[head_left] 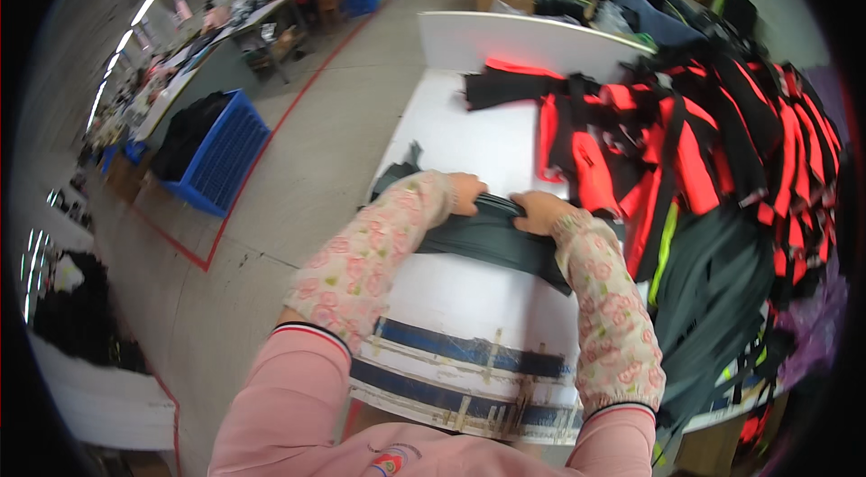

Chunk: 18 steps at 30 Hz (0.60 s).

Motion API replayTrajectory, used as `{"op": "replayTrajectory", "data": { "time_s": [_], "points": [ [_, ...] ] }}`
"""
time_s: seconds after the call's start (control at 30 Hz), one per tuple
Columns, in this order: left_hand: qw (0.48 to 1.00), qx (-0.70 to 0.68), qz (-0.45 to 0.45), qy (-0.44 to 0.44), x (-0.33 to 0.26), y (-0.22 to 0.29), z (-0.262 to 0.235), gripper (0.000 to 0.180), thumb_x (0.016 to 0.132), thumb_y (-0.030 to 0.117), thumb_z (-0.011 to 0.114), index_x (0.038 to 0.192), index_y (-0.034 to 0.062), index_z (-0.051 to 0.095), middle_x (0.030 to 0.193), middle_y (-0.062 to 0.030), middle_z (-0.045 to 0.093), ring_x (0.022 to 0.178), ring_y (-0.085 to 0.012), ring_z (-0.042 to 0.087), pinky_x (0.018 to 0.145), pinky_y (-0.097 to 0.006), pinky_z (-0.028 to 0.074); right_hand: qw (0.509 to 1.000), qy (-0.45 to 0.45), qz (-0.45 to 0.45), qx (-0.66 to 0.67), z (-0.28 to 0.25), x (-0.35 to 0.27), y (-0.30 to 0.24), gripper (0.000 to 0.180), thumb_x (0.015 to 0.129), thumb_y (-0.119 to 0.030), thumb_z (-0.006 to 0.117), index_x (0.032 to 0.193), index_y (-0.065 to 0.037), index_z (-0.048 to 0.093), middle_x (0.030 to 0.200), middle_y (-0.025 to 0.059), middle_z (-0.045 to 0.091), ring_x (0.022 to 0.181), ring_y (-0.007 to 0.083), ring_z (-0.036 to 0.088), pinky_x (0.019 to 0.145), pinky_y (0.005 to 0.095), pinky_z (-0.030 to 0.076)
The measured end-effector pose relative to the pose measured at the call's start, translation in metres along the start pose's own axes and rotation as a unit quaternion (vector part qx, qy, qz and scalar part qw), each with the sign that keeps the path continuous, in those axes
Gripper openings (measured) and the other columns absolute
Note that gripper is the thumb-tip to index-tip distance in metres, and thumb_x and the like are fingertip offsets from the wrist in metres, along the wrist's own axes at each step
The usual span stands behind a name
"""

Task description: Sorting and stacking various grey and red fabric pieces at a manufacturing workstation.

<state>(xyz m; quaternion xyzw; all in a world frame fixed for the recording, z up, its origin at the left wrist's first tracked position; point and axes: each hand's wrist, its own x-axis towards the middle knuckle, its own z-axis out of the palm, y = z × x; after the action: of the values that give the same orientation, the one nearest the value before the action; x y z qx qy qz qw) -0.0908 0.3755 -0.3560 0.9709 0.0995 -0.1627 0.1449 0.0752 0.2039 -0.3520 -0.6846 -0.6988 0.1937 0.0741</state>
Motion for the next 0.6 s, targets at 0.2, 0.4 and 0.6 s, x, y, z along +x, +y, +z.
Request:
{"op": "replayTrajectory", "data": {
  "time_s": [0.2, 0.4, 0.6],
  "points": [
    [0.995, -0.008, -0.025, 0.097, -0.001, 0.006, 0.023, 0.044, 0.073, 0.041, 0.070, 0.098, 0.0041, 0.070, 0.097, -0.0226, 0.069, 0.094, -0.0403, 0.065, 0.088, -0.047, 0.051, 0.999, 0.023, 0.020, -0.041, 0.003, -0.007, -0.020, 0.038, 0.078, -0.016, 0.062, 0.113, -0.002, 0.056, 0.103, 0.0246, 0.066, 0.100, 0.0411, 0.063, 0.089, 0.0501, 0.050],
    [0.997, -0.030, -0.029, 0.068, -0.002, 0.026, 0.019, 0.085, 0.065, 0.065, 0.077, 0.125, 0.0062, 0.061, 0.122, -0.0202, 0.061, 0.114, -0.0374, 0.059, 0.097, -0.046, 0.048, 0.998, 0.028, 0.026, -0.058, 0.002, -0.018, -0.013, 0.039, 0.075, -0.008, 0.065, 0.113, -0.004, 0.056, 0.102, 0.0210, 0.066, 0.099, 0.0421, 0.063, 0.089, 0.0500, 0.050],
    [0.994, -0.073, -0.010, 0.084, 0.003, 0.028, 0.015, 0.070, 0.071, 0.048, 0.080, 0.125, 0.0078, 0.059, 0.112, -0.0197, 0.063, 0.109, -0.0381, 0.059, 0.094, -0.047, 0.047, 0.981, 0.125, 0.044, -0.140, -0.005, -0.024, -0.019, 0.039, 0.073, -0.007, 0.067, 0.111, -0.008, 0.059, 0.096, 0.0195, 0.068, 0.093, 0.0361, 0.066, 0.090, 0.0464, 0.047]
  ]
}}
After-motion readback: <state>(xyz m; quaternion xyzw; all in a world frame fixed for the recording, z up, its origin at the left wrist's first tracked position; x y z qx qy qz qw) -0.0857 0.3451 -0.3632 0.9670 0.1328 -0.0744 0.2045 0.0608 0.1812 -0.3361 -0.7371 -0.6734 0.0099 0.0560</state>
